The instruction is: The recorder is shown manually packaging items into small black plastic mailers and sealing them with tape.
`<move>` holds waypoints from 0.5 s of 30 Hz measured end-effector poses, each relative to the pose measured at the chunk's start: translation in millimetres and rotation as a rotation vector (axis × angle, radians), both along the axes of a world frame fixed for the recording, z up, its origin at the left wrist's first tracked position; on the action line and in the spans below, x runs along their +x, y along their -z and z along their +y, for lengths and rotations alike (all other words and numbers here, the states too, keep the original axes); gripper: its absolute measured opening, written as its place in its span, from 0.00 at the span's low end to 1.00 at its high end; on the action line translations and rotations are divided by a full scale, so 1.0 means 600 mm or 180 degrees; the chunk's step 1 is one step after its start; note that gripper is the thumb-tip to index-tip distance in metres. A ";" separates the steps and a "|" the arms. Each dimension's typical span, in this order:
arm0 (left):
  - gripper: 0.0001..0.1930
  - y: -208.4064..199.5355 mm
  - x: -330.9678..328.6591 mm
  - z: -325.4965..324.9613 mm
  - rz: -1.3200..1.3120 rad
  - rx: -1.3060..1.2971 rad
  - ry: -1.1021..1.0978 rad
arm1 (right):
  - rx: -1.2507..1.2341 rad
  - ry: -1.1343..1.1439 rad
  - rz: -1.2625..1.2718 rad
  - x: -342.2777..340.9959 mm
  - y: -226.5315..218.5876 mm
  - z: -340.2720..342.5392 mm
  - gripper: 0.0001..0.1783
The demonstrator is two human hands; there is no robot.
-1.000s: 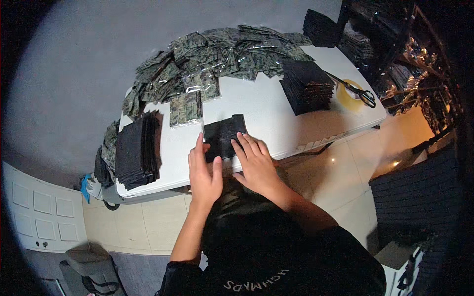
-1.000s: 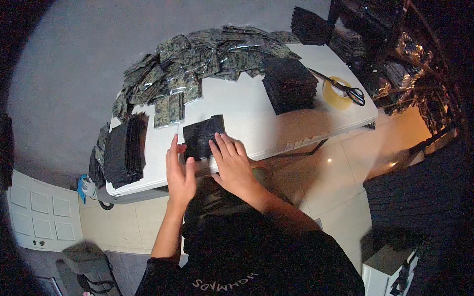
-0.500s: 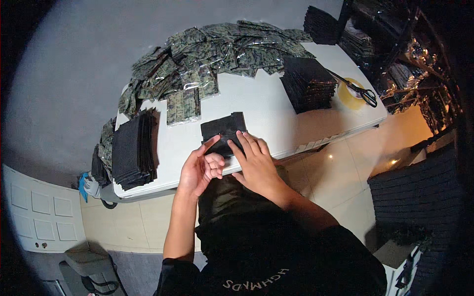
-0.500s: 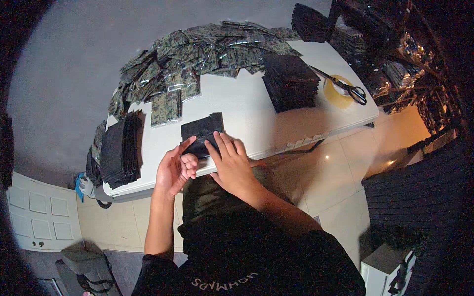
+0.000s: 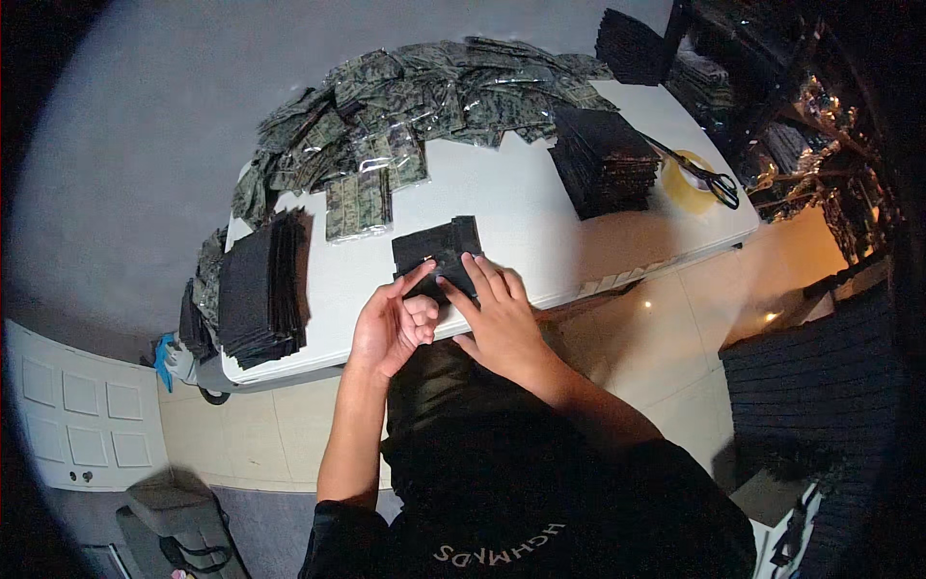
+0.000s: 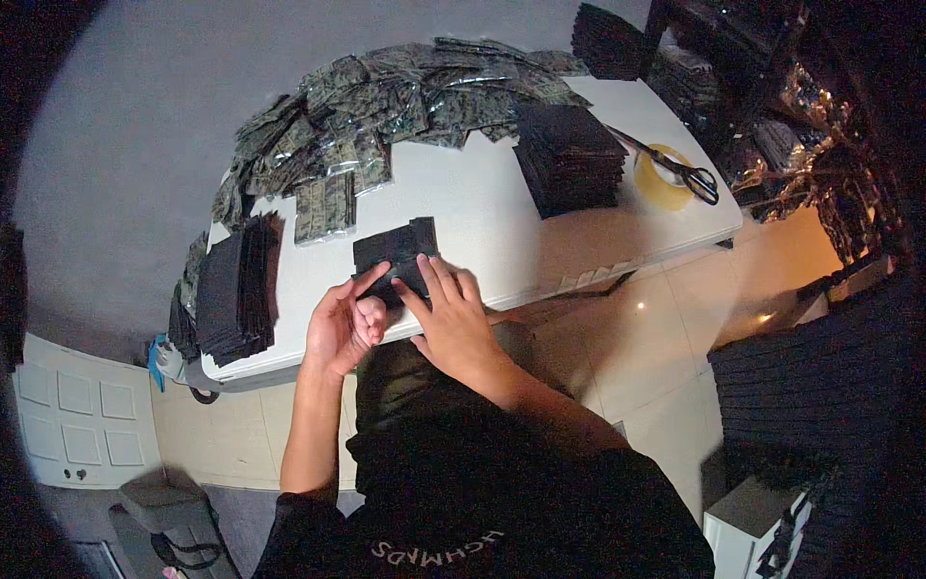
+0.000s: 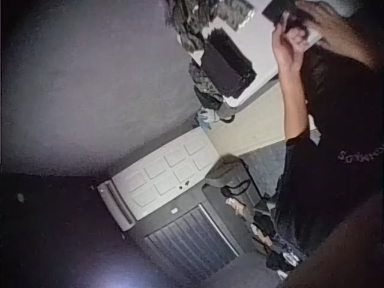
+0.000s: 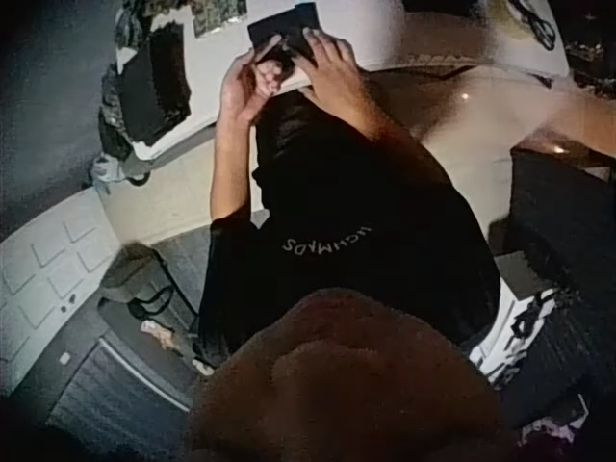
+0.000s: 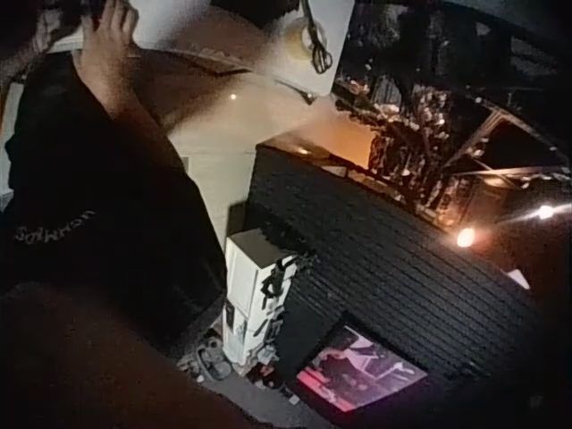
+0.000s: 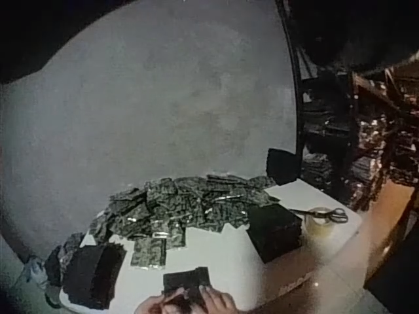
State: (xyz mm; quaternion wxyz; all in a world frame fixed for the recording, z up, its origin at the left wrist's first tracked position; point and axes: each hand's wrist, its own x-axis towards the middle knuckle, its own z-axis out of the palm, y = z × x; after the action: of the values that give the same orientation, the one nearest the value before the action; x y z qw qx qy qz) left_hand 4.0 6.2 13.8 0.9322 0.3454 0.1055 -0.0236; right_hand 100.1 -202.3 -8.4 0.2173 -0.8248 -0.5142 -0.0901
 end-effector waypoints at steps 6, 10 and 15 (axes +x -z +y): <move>0.35 -0.008 -0.001 -0.001 0.0171 -0.0033 -0.0142 | -0.0031 0.0016 0.0014 -0.001 0.001 0.001 0.48; 0.35 -0.009 0.001 0.000 0.0192 -0.0173 -0.0096 | -0.0002 0.0010 0.0032 0.000 -0.001 0.001 0.48; 0.34 -0.002 0.001 0.006 0.0178 -0.0192 -0.0022 | 0.0035 0.0007 0.0097 -0.001 0.000 0.002 0.48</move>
State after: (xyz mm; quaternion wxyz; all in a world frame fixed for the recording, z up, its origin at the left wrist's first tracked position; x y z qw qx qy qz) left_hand 4.4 9.7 15.0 0.9390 0.3159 0.1319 -0.0332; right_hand 99.4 -201.1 -8.7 0.2295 -0.8255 -0.5094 -0.0806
